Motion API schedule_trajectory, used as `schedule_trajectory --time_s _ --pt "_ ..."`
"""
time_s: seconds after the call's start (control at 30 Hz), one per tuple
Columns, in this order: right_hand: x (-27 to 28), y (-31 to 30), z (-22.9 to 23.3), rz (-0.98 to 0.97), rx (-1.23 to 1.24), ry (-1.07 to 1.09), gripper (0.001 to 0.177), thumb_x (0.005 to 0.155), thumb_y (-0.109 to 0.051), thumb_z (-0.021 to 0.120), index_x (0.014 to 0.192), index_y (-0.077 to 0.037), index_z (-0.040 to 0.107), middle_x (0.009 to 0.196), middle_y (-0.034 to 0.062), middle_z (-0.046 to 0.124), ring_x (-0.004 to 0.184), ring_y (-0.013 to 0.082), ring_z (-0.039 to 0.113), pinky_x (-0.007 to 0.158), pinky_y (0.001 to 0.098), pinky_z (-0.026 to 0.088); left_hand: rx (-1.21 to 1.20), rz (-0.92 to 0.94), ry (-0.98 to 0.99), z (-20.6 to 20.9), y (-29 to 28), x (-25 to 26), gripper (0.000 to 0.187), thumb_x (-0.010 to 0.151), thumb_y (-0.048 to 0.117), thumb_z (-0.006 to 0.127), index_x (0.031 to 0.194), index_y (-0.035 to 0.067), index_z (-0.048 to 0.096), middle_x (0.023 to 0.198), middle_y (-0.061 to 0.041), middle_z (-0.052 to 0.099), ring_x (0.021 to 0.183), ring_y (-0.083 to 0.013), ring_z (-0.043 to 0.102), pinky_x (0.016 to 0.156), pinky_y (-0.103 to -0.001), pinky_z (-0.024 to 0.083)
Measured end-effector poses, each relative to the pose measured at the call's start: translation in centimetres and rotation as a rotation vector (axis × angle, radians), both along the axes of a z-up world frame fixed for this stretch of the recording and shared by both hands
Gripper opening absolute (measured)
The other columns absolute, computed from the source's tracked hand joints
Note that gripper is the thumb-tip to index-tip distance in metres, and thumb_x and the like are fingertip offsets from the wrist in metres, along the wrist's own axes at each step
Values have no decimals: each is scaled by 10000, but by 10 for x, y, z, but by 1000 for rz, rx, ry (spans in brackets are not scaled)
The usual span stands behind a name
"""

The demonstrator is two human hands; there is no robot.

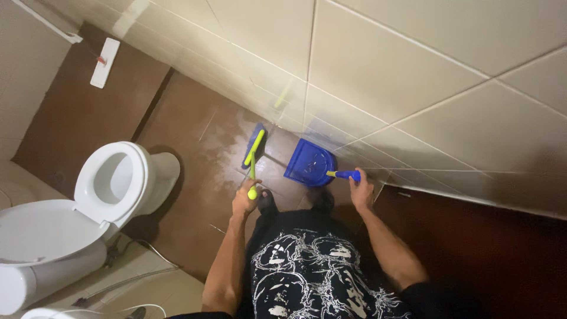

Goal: The person cleans the bathroom floor by sweeping debris into a dustpan using a small hand broom.

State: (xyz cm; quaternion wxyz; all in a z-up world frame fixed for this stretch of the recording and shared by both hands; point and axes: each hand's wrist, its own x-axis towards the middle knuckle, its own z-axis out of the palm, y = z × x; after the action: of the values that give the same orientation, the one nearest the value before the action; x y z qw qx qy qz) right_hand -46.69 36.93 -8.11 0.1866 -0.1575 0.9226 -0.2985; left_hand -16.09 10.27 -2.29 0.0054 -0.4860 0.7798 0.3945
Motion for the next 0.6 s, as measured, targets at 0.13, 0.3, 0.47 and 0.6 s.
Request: schedule_trajectory --time_s 0.13,0.3,0.47,0.6 --pt "9 3 2 -33 84 -31 455 971 -322 706 1398 -257 563 909 204 748 857 415 735 730 526 564 78 30 -31 6 -2 6 317 934 386 632 1234 296 681 1324 -68 695 1202 -336 668 961 -459 536" --pt "26 -4 6 -65 114 -108 473 1001 -315 659 1453 -269 527 916 227 735 888 415 743 745 542 558 -14 -31 24 -8 -5 14 314 917 361 645 1220 289 684 1377 -86 645 1220 -374 622 959 -478 520" --pt "35 -14 7 -113 78 -135 491 1010 -295 657 1474 -244 504 1111 231 731 1080 446 663 927 553 505 -20 -51 -25 4 -12 18 298 936 393 633 1215 301 681 1401 -104 618 1194 -406 606 924 -517 501" --pt "43 -16 25 -4 16 38 621 882 -326 730 1454 -216 516 1463 253 528 1255 453 583 1035 544 473 44 -6 -85 22 -16 21 359 915 438 646 1251 313 659 1190 -126 727 1127 -403 665 909 -512 533"
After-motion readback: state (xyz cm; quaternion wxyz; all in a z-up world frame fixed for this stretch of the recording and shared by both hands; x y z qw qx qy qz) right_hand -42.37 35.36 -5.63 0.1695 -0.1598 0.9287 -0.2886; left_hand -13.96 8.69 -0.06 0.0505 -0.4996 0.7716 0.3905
